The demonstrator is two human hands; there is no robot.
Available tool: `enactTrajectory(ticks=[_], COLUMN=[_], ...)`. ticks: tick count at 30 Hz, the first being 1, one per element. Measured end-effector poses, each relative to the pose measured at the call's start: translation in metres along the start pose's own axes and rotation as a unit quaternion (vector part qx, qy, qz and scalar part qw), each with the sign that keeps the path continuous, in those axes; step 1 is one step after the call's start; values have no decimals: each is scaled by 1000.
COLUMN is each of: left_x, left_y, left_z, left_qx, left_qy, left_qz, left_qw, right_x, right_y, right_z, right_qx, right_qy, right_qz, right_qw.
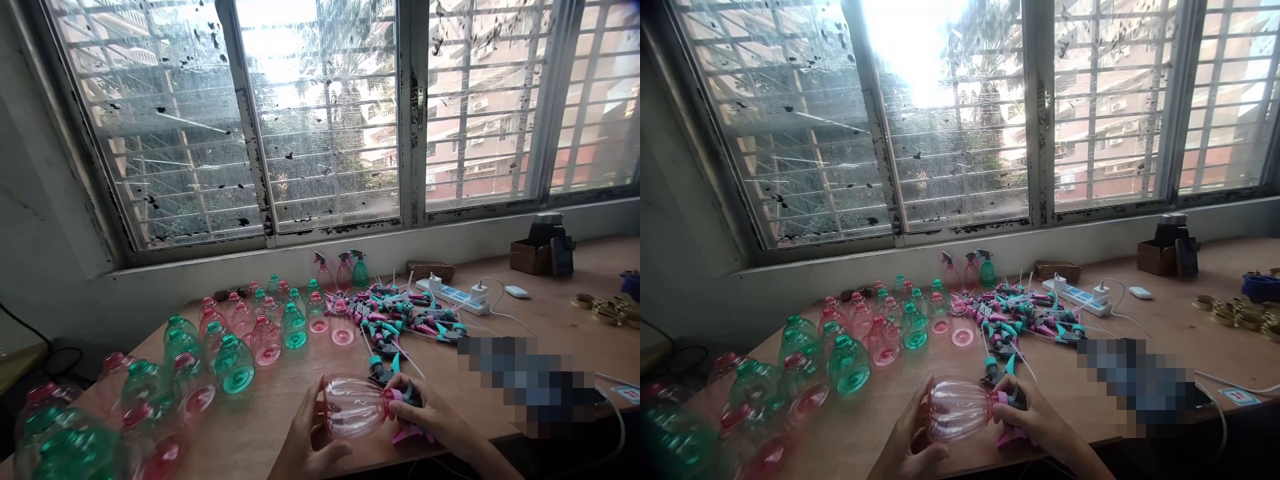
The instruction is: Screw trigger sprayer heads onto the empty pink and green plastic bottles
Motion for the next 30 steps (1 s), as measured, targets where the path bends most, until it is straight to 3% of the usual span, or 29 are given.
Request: enactTrajectory(ticks=[5, 16, 22, 27, 30], left_x=[-1, -4, 1, 2, 6], left_y=[0, -2, -1, 0, 1], left_z=[7, -1, 10, 17, 18], left_qx=[5, 20, 34, 41, 67], left_qy=[15, 64, -46, -40, -53], left_qz=[18, 28, -15, -23, -57], left_qw=[1000, 997, 998, 998, 995], right_x=[-1, 1, 1, 2, 4], right_y=[1, -1, 1, -2, -3], right_z=[3, 2, 2, -8, -12], right_qx=[-8, 2, 0, 10, 9], right_qy=[3, 17, 11, -3, 4], right_qz=[1, 1, -2, 6, 7], right_qw=[1000, 1000, 1000, 1000, 1000])
Point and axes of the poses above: each hand's wrist, its own y-axis towards the middle knuckle, its own x-axis out of the palm, z = x × y, the point moved 4 cm from there along y, towards the middle knuckle, and after that the axes turned 13 degrees about -z, right-handed, at the moved point
